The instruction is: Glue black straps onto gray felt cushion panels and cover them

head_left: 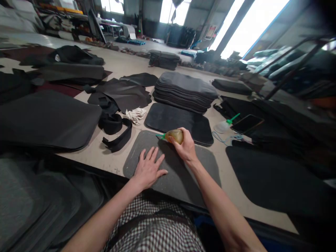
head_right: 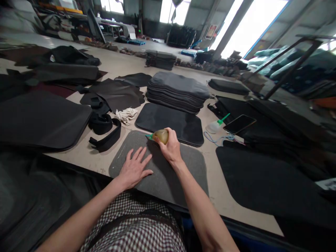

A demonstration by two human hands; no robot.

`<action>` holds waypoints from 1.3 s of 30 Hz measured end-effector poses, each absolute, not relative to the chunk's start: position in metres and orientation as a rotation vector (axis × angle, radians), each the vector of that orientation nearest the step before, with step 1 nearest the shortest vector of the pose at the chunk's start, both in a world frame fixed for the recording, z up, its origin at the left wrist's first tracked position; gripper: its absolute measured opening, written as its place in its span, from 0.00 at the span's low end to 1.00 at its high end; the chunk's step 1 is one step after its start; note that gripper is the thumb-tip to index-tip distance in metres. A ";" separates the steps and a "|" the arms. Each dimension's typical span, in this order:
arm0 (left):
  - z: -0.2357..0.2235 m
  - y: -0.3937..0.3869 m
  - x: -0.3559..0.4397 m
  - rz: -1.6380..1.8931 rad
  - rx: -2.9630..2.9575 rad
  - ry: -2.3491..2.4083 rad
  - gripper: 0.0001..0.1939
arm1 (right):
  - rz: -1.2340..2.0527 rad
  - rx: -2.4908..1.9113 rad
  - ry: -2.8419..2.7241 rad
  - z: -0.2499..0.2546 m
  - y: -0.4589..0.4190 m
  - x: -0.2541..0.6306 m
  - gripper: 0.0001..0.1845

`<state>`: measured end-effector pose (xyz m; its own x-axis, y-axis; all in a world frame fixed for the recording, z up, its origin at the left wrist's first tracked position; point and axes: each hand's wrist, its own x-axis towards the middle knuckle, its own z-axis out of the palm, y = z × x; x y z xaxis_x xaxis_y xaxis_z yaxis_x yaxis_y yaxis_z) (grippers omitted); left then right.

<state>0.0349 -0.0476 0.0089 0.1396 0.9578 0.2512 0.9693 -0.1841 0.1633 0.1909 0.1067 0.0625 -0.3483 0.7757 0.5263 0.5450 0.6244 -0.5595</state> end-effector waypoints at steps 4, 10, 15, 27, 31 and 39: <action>0.014 -0.047 0.033 -0.443 -2.399 -2.006 0.36 | 0.349 -1.089 -2.022 0.065 0.109 0.214 0.24; 0.034 -0.030 0.029 -0.433 -2.432 -2.147 0.38 | 0.377 -1.132 -1.994 0.066 0.111 0.233 0.26; 0.023 -0.009 0.033 -0.322 -2.362 -2.074 0.39 | 0.394 -1.130 -1.964 0.068 0.113 0.236 0.25; 0.010 -0.004 0.034 -0.111 -2.341 -2.048 0.38 | 0.299 -1.254 -1.913 0.068 0.112 0.313 0.26; 0.009 -0.004 0.034 -0.087 -2.334 -2.034 0.38 | 0.233 -1.297 -1.885 0.070 0.109 0.346 0.26; 0.008 -0.004 0.035 -0.050 -2.322 -2.022 0.37 | 0.096 -1.460 -1.786 0.069 0.104 0.414 0.28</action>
<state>0.0348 -0.0036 0.0080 0.1380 0.9883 0.0656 0.9903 -0.1366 -0.0257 0.4144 0.1039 0.0688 -0.0041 0.8492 0.5281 0.7875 0.3282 -0.5217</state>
